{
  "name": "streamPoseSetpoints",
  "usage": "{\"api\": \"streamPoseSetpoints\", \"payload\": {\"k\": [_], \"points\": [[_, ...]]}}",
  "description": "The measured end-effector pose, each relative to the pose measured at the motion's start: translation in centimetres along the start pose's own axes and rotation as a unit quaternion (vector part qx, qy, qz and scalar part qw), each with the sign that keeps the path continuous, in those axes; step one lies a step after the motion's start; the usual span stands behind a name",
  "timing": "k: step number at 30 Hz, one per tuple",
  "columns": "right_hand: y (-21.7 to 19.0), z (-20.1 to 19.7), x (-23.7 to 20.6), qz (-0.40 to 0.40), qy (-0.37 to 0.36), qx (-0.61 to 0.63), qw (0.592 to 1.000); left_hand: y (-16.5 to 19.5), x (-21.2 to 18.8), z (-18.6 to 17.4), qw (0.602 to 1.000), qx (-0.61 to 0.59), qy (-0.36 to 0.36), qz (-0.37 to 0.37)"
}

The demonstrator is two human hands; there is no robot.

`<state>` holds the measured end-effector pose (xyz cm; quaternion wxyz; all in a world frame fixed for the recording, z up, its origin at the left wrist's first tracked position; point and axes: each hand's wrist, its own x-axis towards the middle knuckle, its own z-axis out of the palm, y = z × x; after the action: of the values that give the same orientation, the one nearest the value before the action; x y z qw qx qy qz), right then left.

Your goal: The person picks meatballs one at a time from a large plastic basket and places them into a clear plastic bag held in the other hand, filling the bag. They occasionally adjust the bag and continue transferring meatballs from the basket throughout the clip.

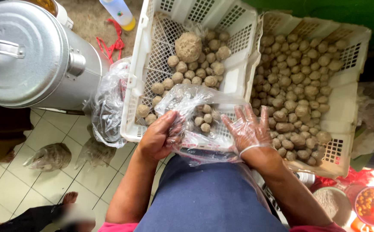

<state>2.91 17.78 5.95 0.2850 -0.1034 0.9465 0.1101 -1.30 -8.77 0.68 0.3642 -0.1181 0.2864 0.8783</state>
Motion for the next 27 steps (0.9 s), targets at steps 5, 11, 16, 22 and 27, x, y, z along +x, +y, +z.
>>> {"api": "streamPoseSetpoints", "payload": {"k": [5, 11, 16, 22, 27], "points": [[1.6, 4.3, 1.2, -0.053, 0.175, 0.115, 0.976, -0.5, 1.0, -0.5, 1.000, 0.017, -0.009, -0.001], [4.4, 10.4, 0.6, -0.133, 0.406, 0.392, 0.815, -1.2, 1.3, -1.4, 1.000, 0.006, -0.021, 0.002], [11.6, 12.9, -0.5, 0.123, 0.372, 0.462, 0.796, -1.8, 1.3, -2.0, 0.999, -0.026, -0.037, 0.008], [14.7, 13.6, 2.4, 0.147, 0.178, 0.423, 0.876, -1.8, 1.2, -1.7, 0.999, -0.007, 0.032, 0.002], [11.5, 12.0, 7.1, 0.048, 0.097, 0.172, 0.979, -1.9, 1.1, -1.5, 0.999, 0.015, 0.038, 0.014]]}}
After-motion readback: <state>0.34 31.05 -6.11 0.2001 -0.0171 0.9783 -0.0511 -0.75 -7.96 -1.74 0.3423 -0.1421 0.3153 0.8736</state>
